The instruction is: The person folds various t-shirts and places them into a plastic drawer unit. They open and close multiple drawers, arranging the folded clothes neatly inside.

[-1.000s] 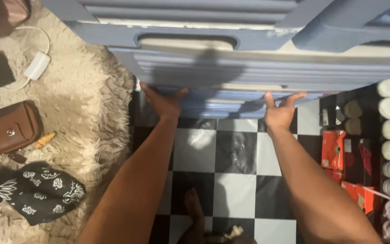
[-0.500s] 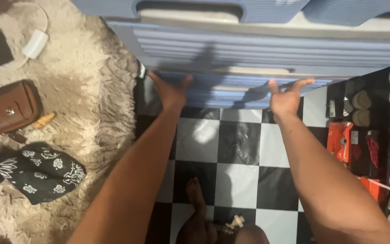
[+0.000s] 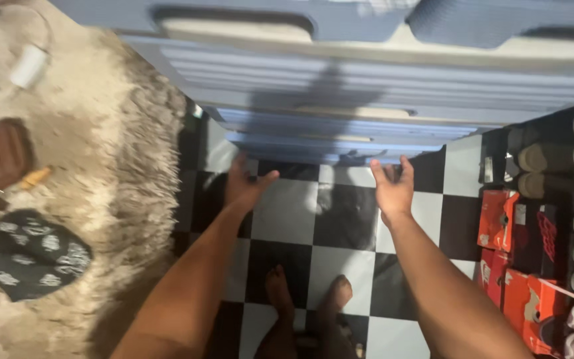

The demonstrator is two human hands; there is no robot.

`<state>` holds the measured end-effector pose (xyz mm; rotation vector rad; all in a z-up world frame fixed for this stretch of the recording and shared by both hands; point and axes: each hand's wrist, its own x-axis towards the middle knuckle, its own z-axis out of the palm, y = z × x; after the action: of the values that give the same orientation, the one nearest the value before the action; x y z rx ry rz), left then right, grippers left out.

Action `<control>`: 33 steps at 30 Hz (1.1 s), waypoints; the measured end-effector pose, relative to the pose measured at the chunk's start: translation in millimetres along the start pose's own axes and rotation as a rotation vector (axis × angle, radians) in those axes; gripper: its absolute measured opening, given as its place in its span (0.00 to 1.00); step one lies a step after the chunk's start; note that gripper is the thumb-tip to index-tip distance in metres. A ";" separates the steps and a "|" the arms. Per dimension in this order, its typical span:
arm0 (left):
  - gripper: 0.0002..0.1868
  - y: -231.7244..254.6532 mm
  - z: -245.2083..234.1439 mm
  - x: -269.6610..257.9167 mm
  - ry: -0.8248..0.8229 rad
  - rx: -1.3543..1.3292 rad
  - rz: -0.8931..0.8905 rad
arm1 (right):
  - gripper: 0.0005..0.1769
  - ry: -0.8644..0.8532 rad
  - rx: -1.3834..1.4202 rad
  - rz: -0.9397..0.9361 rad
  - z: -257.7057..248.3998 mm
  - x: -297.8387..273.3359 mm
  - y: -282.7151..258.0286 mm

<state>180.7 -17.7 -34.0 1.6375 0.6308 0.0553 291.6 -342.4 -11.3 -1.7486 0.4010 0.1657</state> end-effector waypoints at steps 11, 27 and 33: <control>0.59 -54.5 14.6 53.5 0.327 -0.034 -0.171 | 0.56 0.077 -0.193 -0.220 -58.6 94.2 89.2; 0.41 -126.9 -54.7 107.2 0.213 0.275 0.207 | 0.31 0.012 -0.217 -0.313 -138.8 198.4 146.5; 0.41 -133.4 -68.0 3.8 0.243 0.489 0.212 | 0.30 0.157 -0.480 -0.196 -169.2 83.6 169.0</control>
<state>108.8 49.4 -146.9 2.1897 0.6873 0.2755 291.2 -549.6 -157.1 -2.2715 0.3156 -0.0209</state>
